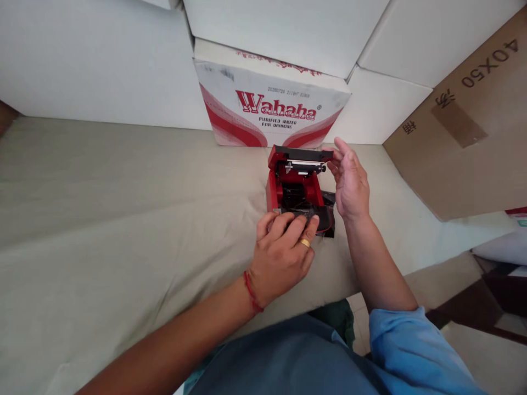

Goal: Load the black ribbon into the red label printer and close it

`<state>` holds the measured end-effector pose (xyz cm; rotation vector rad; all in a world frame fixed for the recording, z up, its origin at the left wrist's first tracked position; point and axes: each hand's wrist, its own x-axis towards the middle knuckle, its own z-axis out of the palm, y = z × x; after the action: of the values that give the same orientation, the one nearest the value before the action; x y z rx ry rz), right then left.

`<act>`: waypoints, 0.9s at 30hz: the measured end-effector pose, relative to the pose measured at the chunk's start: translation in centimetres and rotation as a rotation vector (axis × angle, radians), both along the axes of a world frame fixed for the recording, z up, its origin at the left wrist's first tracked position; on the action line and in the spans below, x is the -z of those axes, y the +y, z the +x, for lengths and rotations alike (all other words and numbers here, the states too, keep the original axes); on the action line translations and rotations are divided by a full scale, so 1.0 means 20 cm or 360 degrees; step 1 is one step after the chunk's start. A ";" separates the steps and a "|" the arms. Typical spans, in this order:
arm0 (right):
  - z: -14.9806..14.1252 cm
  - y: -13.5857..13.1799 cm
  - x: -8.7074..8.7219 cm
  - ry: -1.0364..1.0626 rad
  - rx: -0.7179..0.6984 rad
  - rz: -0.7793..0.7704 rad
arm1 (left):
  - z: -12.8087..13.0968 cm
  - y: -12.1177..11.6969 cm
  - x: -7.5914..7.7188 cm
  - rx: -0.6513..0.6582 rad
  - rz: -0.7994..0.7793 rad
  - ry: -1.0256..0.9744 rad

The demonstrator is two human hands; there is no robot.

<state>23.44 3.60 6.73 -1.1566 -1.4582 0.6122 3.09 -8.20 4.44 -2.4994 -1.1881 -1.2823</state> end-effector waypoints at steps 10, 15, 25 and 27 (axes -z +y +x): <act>-0.02 -0.27 -0.02 -0.0449 -0.0027 0.0255 | 0.01 -0.02 0.03 -0.0076 0.0160 0.0104; -0.01 -0.41 0.04 -0.0902 -0.0144 0.0295 | 0.01 -0.01 0.06 -0.0051 0.0124 0.0093; -0.01 -0.44 0.09 -0.0960 -0.0211 0.0278 | -0.02 0.03 0.09 0.0129 0.0094 -0.0227; -0.01 -0.44 0.10 -0.0925 -0.0248 0.0244 | -0.07 0.06 0.09 0.0154 0.0060 -0.0364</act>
<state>23.27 -5.29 4.72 -1.1577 -2.0643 0.2644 1.74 -7.08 2.72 -2.4637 -1.0826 -1.6360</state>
